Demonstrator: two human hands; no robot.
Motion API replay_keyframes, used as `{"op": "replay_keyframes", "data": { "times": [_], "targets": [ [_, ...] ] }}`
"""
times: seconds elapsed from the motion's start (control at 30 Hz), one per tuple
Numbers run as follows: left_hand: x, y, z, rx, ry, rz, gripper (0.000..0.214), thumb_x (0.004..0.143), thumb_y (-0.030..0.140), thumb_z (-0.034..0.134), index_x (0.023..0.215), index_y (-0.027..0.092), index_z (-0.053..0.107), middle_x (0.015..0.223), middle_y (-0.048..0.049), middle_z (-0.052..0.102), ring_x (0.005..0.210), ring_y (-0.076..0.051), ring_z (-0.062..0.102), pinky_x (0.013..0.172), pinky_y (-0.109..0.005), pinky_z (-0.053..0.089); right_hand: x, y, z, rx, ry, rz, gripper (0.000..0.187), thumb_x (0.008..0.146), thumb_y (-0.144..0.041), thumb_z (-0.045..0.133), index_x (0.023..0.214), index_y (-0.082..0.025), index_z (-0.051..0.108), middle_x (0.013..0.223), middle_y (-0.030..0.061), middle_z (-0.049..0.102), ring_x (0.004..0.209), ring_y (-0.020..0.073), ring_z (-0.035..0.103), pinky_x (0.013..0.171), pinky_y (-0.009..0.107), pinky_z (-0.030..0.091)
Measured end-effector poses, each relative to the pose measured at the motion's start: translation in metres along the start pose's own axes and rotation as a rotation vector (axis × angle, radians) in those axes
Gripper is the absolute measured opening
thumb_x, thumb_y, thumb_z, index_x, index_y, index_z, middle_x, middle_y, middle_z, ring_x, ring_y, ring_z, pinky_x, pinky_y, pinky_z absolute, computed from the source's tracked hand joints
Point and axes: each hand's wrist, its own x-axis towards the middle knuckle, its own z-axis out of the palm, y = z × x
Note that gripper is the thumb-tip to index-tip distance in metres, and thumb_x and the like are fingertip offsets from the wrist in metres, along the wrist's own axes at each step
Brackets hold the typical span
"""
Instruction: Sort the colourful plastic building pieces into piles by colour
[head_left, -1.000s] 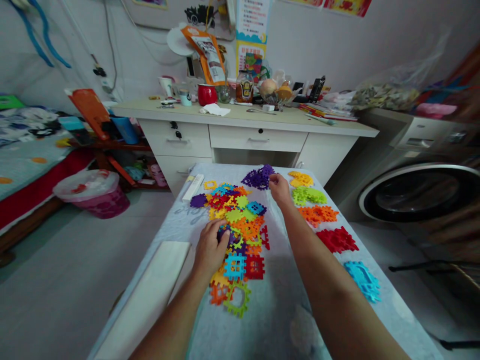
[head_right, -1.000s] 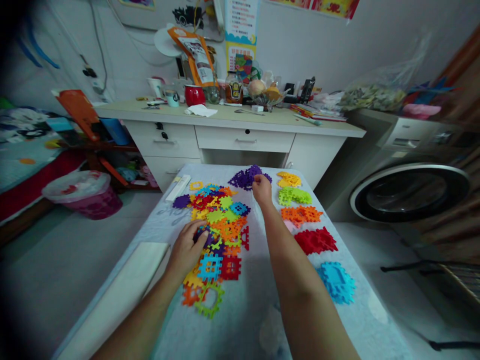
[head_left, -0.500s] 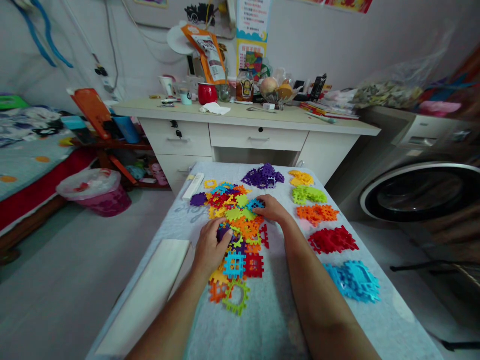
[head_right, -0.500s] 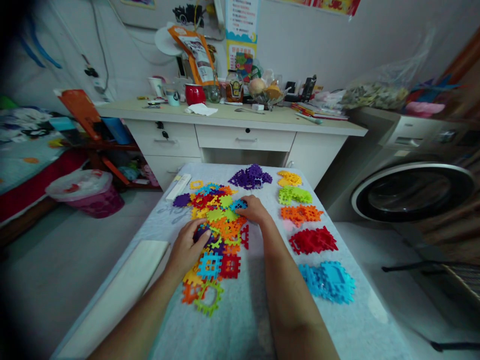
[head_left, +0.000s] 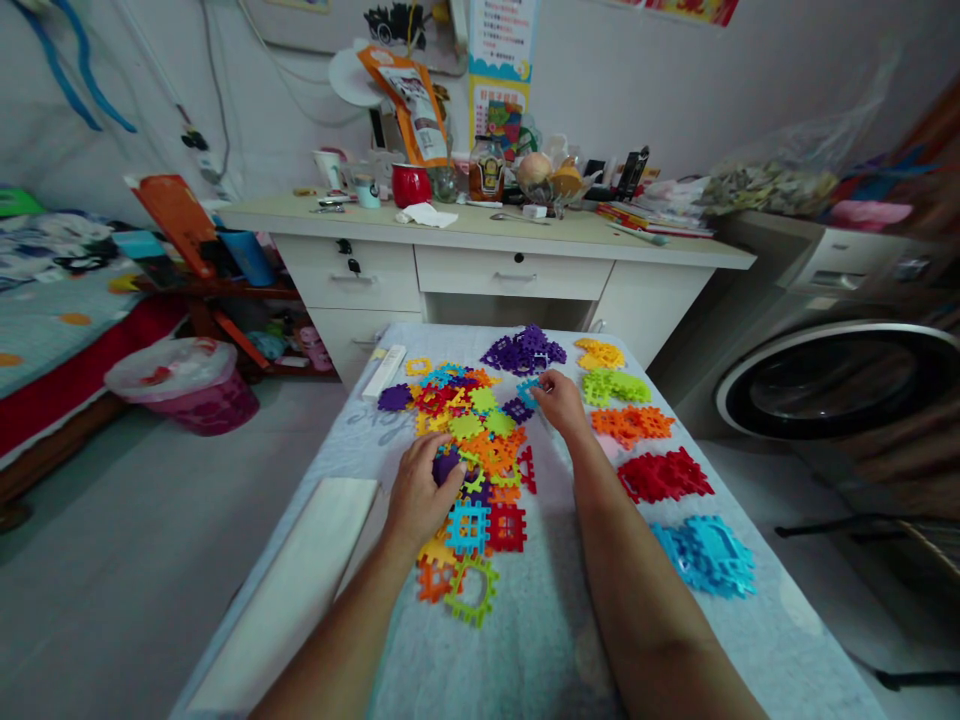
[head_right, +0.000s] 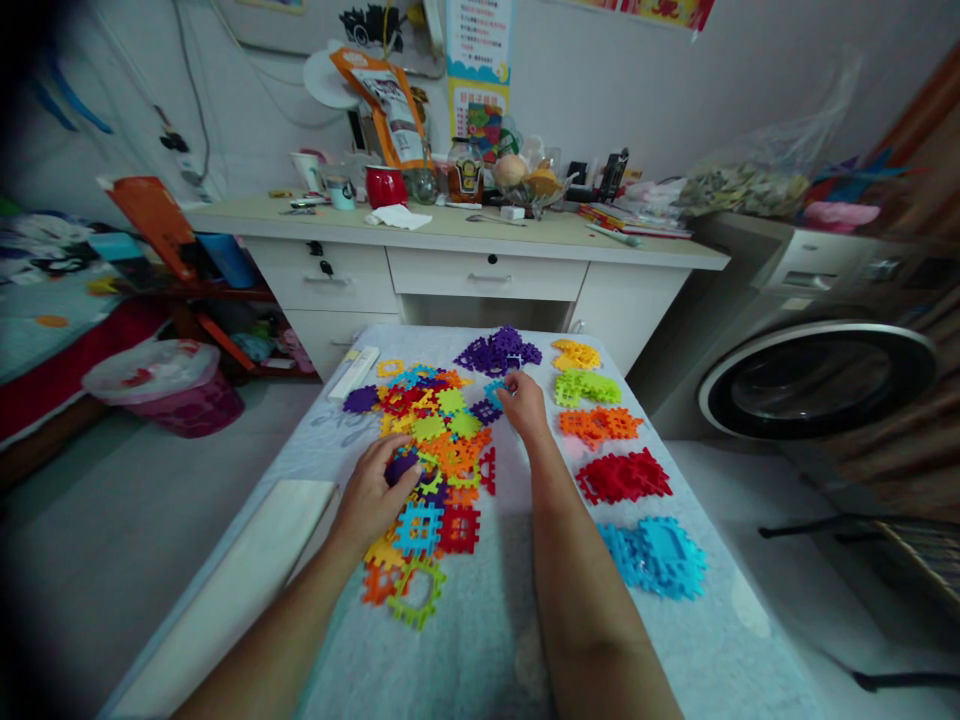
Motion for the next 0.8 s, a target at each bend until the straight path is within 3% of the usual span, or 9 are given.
{"op": "replay_keyframes", "data": {
  "times": [0.1,0.17,0.27,0.4,0.47,0.63,0.8],
  "targets": [
    [0.001,0.001,0.0,-0.003,0.011,-0.003,0.036,0.081,0.034,0.059,0.115,0.021,0.06,0.123,-0.009,0.062,0.12,-0.025,0.056,0.106,-0.046,0.044,-0.001,0.001,-0.002,-0.158,0.036,0.01,0.006,0.076,-0.018,0.056,0.081,-0.019,0.059,0.08,0.0023,0.058,0.075,0.016,0.052,0.067,0.025,0.037],
    [0.001,0.001,0.0,-0.003,0.006,-0.008,0.036,0.081,0.034,0.059,0.114,0.021,0.06,0.123,-0.0089,0.062,0.12,-0.026,0.056,0.106,-0.046,0.044,-0.003,0.0,-0.003,-0.249,-0.019,0.013,0.008,0.076,-0.016,0.056,0.082,-0.018,0.061,0.086,0.0049,0.06,0.08,0.0168,0.053,0.07,0.026,0.038],
    [0.001,0.0,0.0,0.001,-0.003,-0.014,0.036,0.081,0.034,0.059,0.115,0.021,0.06,0.124,-0.0088,0.061,0.12,-0.025,0.056,0.107,-0.046,0.043,-0.005,-0.002,-0.007,-0.287,-0.204,-0.021,0.01,0.075,-0.019,0.064,0.086,-0.017,0.064,0.092,0.0066,0.061,0.085,0.0172,0.055,0.075,0.026,0.041],
    [0.001,0.0,0.001,0.0,-0.002,-0.013,0.036,0.081,0.035,0.059,0.114,0.021,0.06,0.124,-0.0089,0.061,0.12,-0.025,0.055,0.107,-0.046,0.043,-0.006,-0.005,-0.019,-0.252,-0.473,-0.044,0.035,0.07,-0.024,0.075,0.103,-0.019,0.064,0.099,0.0048,0.064,0.087,0.0168,0.058,0.078,0.026,0.043],
    [0.001,0.0,0.001,-0.001,-0.002,-0.013,0.036,0.081,0.035,0.059,0.114,0.022,0.06,0.124,-0.009,0.061,0.12,-0.025,0.055,0.106,-0.046,0.043,-0.007,-0.005,-0.024,-0.246,-0.542,-0.025,0.043,0.071,-0.022,0.074,0.111,-0.02,0.062,0.101,0.0042,0.066,0.086,0.0166,0.059,0.078,0.026,0.044],
    [0.0,0.0,0.001,0.002,-0.003,-0.022,0.035,0.081,0.036,0.059,0.114,0.022,0.06,0.124,-0.0088,0.061,0.12,-0.026,0.055,0.107,-0.046,0.042,-0.008,-0.011,-0.023,-0.365,-0.526,-0.07,0.049,0.073,-0.017,0.069,0.121,-0.016,0.059,0.121,0.0115,0.062,0.1,0.0207,0.059,0.088,0.029,0.044],
    [0.001,0.002,0.0,-0.009,-0.021,-0.025,0.035,0.082,0.036,0.058,0.113,0.021,0.06,0.123,-0.009,0.061,0.119,-0.025,0.055,0.107,-0.045,0.042,-0.006,-0.024,-0.029,-0.442,-0.482,-0.094,0.052,0.071,-0.018,0.069,0.123,-0.017,0.06,0.122,0.0138,0.061,0.107,0.0259,0.058,0.092,0.034,0.043]
  ]
}}
